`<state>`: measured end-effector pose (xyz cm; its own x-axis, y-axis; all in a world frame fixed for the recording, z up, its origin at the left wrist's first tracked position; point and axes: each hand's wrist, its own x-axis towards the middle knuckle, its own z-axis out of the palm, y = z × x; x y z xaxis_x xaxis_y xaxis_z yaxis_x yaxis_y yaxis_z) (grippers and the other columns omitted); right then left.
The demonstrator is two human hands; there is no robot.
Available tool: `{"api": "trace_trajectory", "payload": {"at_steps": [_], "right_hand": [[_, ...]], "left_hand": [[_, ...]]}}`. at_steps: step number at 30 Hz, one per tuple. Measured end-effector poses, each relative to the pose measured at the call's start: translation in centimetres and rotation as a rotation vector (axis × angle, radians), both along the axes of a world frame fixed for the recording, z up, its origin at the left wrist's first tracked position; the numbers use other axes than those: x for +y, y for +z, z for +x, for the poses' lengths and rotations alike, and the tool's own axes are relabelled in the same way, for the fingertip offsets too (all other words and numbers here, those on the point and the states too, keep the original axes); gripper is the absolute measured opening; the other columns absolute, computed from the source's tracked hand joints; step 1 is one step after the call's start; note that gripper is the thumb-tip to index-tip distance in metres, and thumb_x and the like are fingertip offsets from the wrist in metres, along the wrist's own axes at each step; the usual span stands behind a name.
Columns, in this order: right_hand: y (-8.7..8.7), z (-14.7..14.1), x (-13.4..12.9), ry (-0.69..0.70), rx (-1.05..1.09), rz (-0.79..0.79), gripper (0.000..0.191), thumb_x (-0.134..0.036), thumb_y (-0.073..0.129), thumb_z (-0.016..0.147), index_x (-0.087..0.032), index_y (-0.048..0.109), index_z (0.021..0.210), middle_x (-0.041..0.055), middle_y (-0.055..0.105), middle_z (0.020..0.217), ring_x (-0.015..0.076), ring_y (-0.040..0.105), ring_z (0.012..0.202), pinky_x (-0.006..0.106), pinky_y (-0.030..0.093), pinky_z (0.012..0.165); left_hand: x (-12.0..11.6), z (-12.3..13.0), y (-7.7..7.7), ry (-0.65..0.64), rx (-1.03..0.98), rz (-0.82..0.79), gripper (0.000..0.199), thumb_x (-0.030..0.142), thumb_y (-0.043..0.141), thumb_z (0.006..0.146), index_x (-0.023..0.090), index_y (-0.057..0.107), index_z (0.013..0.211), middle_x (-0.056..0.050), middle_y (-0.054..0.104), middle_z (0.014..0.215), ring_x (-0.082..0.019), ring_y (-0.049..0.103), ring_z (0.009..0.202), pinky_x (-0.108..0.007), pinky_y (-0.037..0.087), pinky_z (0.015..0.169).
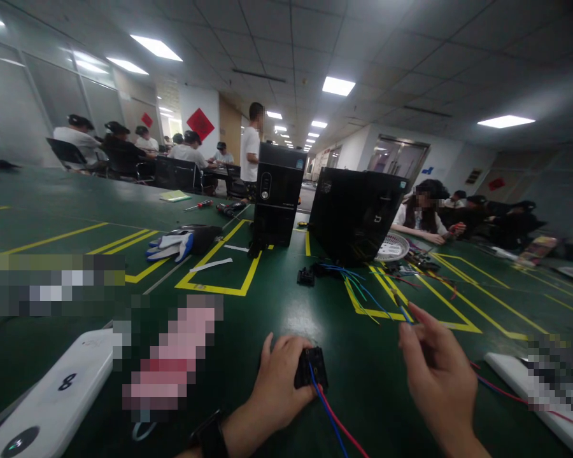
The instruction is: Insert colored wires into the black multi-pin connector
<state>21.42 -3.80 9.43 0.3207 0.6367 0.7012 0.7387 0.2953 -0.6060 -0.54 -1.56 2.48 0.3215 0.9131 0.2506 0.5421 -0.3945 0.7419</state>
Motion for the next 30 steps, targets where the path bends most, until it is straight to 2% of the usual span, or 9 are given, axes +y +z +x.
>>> {"api": "trace_trajectory", "payload": {"at_steps": [5, 6, 9, 11, 17, 23, 30], "right_hand": [[2.6, 0.1, 5.0, 0.471, 0.511, -0.619, 0.035, -0.035, 0.061, 0.080, -0.015, 0.063, 0.110, -0.0025, 0.054, 0.060, 0.0106, 0.048, 0.048, 0.023, 0.041, 0.045], [2.9, 0.1, 6.4, 0.490, 0.542, -0.667, 0.032, -0.031, 0.060, 0.081, -0.015, 0.063, 0.109, -0.0013, 0.057, 0.064, 0.0095, 0.048, 0.047, 0.023, 0.042, 0.044], [3.4, -0.1, 10.9, 0.455, 0.532, -0.688, 0.024, -0.020, 0.054, 0.086, -0.016, 0.060, 0.109, 0.0031, 0.064, 0.083, 0.0065, 0.050, 0.047, 0.020, 0.042, 0.043], [3.3, -0.5, 13.7, 0.414, 0.472, -0.693, 0.021, -0.019, 0.052, 0.089, -0.015, 0.058, 0.109, 0.0034, 0.064, 0.090, 0.0063, 0.053, 0.051, 0.019, 0.043, 0.044], [1.2, -2.7, 19.6, 0.307, 0.138, -0.775, 0.021, -0.028, 0.056, 0.090, -0.014, 0.058, 0.106, 0.0044, 0.062, 0.099, 0.0149, 0.062, 0.078, 0.031, 0.053, 0.066], [-0.8, -4.4, 22.0, 0.224, -0.196, -0.836, 0.021, -0.028, 0.055, 0.090, -0.018, 0.059, 0.109, 0.0061, 0.059, 0.114, 0.0202, 0.059, 0.097, 0.039, 0.050, 0.081], [-1.3, -5.6, 22.8, 0.112, -0.392, -0.893, 0.023, -0.028, 0.055, 0.090, -0.020, 0.058, 0.111, 0.0065, 0.058, 0.117, 0.0206, 0.058, 0.099, 0.040, 0.049, 0.083]], "left_hand": [[0.1, 0.0, -0.2, 0.008, -0.006, 0.005, 0.046, 0.020, 0.076, 0.059, 0.029, 0.055, 0.098, 0.003, 0.061, 0.102, -0.024, 0.052, 0.104, -0.053, 0.012, 0.106], [0.1, 0.0, -0.2, 0.011, -0.007, 0.006, 0.046, 0.020, 0.076, 0.059, 0.029, 0.055, 0.098, 0.003, 0.061, 0.102, -0.024, 0.052, 0.104, -0.052, 0.012, 0.106], [0.1, 0.1, -0.2, 0.008, -0.005, 0.005, 0.045, 0.019, 0.075, 0.059, 0.028, 0.054, 0.099, 0.002, 0.061, 0.103, -0.024, 0.051, 0.104, -0.052, 0.013, 0.106], [0.0, 0.1, -0.2, -0.001, -0.004, 0.003, 0.044, 0.019, 0.073, 0.060, 0.028, 0.054, 0.099, 0.002, 0.061, 0.103, -0.024, 0.052, 0.104, -0.052, 0.012, 0.106], [0.1, 0.1, -0.2, -0.005, -0.016, -0.005, 0.045, 0.016, 0.072, 0.059, 0.029, 0.053, 0.099, 0.003, 0.060, 0.102, -0.022, 0.052, 0.104, -0.050, 0.010, 0.106], [0.3, 0.2, 0.5, -0.005, 0.010, -0.055, 0.041, 0.014, 0.069, 0.058, 0.027, 0.055, 0.094, 0.002, 0.061, 0.098, -0.023, 0.052, 0.102, -0.053, 0.010, 0.106], [0.2, 0.3, 0.5, 0.007, 0.011, -0.070, 0.042, 0.015, 0.071, 0.057, 0.027, 0.056, 0.094, 0.001, 0.061, 0.100, -0.024, 0.051, 0.104, -0.053, 0.009, 0.106]]}}
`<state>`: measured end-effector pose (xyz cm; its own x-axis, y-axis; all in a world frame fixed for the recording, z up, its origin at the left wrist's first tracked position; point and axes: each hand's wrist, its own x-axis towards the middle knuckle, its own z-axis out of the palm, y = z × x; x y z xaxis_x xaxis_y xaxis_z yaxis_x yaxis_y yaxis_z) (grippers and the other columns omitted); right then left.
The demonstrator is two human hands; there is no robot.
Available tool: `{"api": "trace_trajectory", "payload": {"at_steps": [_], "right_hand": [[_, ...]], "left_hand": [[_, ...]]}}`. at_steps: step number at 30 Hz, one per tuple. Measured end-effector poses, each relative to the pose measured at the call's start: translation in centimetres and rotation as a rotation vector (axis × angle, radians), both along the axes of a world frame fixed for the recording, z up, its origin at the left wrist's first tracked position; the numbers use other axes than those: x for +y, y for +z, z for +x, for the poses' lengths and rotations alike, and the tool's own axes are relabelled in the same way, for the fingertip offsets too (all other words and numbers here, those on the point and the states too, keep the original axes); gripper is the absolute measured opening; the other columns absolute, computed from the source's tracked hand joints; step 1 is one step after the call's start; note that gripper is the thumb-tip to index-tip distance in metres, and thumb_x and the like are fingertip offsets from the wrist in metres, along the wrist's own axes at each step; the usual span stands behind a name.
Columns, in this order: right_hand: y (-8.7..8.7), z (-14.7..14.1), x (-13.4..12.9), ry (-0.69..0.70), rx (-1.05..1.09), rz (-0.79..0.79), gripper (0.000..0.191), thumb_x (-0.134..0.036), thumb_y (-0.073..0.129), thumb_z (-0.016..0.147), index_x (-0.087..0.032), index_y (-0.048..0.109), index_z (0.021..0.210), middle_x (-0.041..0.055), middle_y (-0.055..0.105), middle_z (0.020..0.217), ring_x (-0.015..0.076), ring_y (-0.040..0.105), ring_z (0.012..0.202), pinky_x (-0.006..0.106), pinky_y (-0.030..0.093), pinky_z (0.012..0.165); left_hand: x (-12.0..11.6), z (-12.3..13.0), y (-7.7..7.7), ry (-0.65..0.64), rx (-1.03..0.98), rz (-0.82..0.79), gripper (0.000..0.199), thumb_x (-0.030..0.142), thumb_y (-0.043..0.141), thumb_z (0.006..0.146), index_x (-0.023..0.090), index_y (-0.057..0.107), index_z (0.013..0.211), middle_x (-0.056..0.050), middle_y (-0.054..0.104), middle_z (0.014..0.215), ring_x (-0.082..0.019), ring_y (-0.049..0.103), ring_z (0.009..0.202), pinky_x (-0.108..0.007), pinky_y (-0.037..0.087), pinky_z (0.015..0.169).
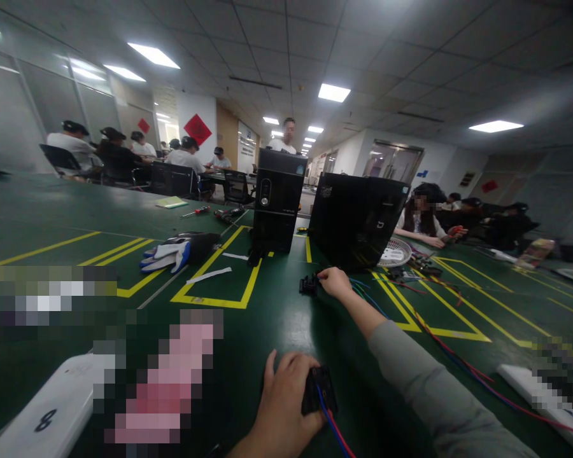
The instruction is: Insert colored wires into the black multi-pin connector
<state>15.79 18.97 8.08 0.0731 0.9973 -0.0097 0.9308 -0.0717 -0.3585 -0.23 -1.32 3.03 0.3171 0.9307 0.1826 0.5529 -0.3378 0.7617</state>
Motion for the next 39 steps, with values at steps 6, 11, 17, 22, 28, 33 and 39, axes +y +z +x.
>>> {"api": "trace_trajectory", "payload": {"at_steps": [6, 11, 17, 22, 28, 33, 39], "right_hand": [[-0.2, 0.1, 0.1, 0.012, -0.069, -0.003, 0.023, -0.029, 0.055, 0.090, -0.019, 0.058, 0.111, 0.0065, 0.058, 0.116, 0.0206, 0.058, 0.098, 0.040, 0.049, 0.083], [-0.4, 0.0, 0.2, 0.014, -0.080, 0.003, 0.024, -0.029, 0.054, 0.091, -0.019, 0.058, 0.112, 0.0067, 0.058, 0.117, 0.0206, 0.058, 0.098, 0.040, 0.049, 0.082], [-0.6, -0.3, 0.4, 0.007, -0.085, -0.009, 0.023, -0.029, 0.055, 0.090, -0.019, 0.058, 0.111, 0.0065, 0.058, 0.116, 0.0204, 0.059, 0.098, 0.039, 0.050, 0.081], [-0.5, -0.5, 0.6, 0.013, -0.099, -0.028, 0.024, -0.029, 0.055, 0.090, -0.020, 0.058, 0.112, 0.0065, 0.058, 0.116, 0.0205, 0.059, 0.098, 0.039, 0.050, 0.082], [-0.5, -1.0, 0.3, 0.004, -0.134, -0.063, 0.025, -0.029, 0.055, 0.090, -0.019, 0.057, 0.113, 0.0068, 0.057, 0.117, 0.0208, 0.059, 0.098, 0.039, 0.050, 0.081], [-0.2, -1.6, 0.1, -0.016, -0.171, -0.090, 0.025, -0.029, 0.056, 0.090, -0.019, 0.057, 0.113, 0.0070, 0.057, 0.117, 0.0207, 0.059, 0.098, 0.039, 0.050, 0.081], [0.0, -2.0, 0.3, -0.015, -0.231, -0.113, 0.025, -0.030, 0.054, 0.091, -0.018, 0.057, 0.113, 0.0073, 0.058, 0.116, 0.0203, 0.059, 0.096, 0.040, 0.050, 0.081]], "left_hand": [[0.0, 0.0, -0.1, 0.007, -0.006, -0.002, 0.043, 0.015, 0.072, 0.056, 0.027, 0.056, 0.094, 0.001, 0.062, 0.100, -0.025, 0.052, 0.103, -0.054, 0.009, 0.106], [0.0, -0.1, -0.3, 0.002, -0.011, 0.015, 0.044, 0.016, 0.072, 0.057, 0.027, 0.055, 0.096, 0.001, 0.061, 0.102, -0.025, 0.051, 0.104, -0.054, 0.008, 0.107], [0.1, -0.2, -0.3, -0.008, -0.015, 0.007, 0.043, 0.017, 0.071, 0.058, 0.027, 0.055, 0.096, 0.001, 0.061, 0.102, -0.025, 0.051, 0.105, -0.054, 0.008, 0.107], [0.2, -0.3, -0.6, -0.007, -0.033, 0.018, 0.044, 0.018, 0.073, 0.058, 0.028, 0.055, 0.097, 0.002, 0.061, 0.102, -0.024, 0.051, 0.105, -0.053, 0.006, 0.107], [0.1, -0.2, -0.7, 0.001, -0.037, 0.016, 0.043, 0.016, 0.073, 0.058, 0.028, 0.055, 0.095, 0.002, 0.061, 0.102, -0.024, 0.051, 0.105, -0.053, 0.007, 0.107], [0.0, -0.2, -0.9, -0.010, -0.040, 0.030, 0.045, 0.018, 0.073, 0.058, 0.028, 0.054, 0.096, 0.002, 0.060, 0.103, -0.024, 0.050, 0.106, -0.053, 0.008, 0.106], [0.2, -0.3, -0.7, -0.015, -0.029, 0.015, 0.044, 0.018, 0.072, 0.058, 0.028, 0.054, 0.097, 0.001, 0.060, 0.104, -0.025, 0.050, 0.107, -0.054, 0.007, 0.107]]}}
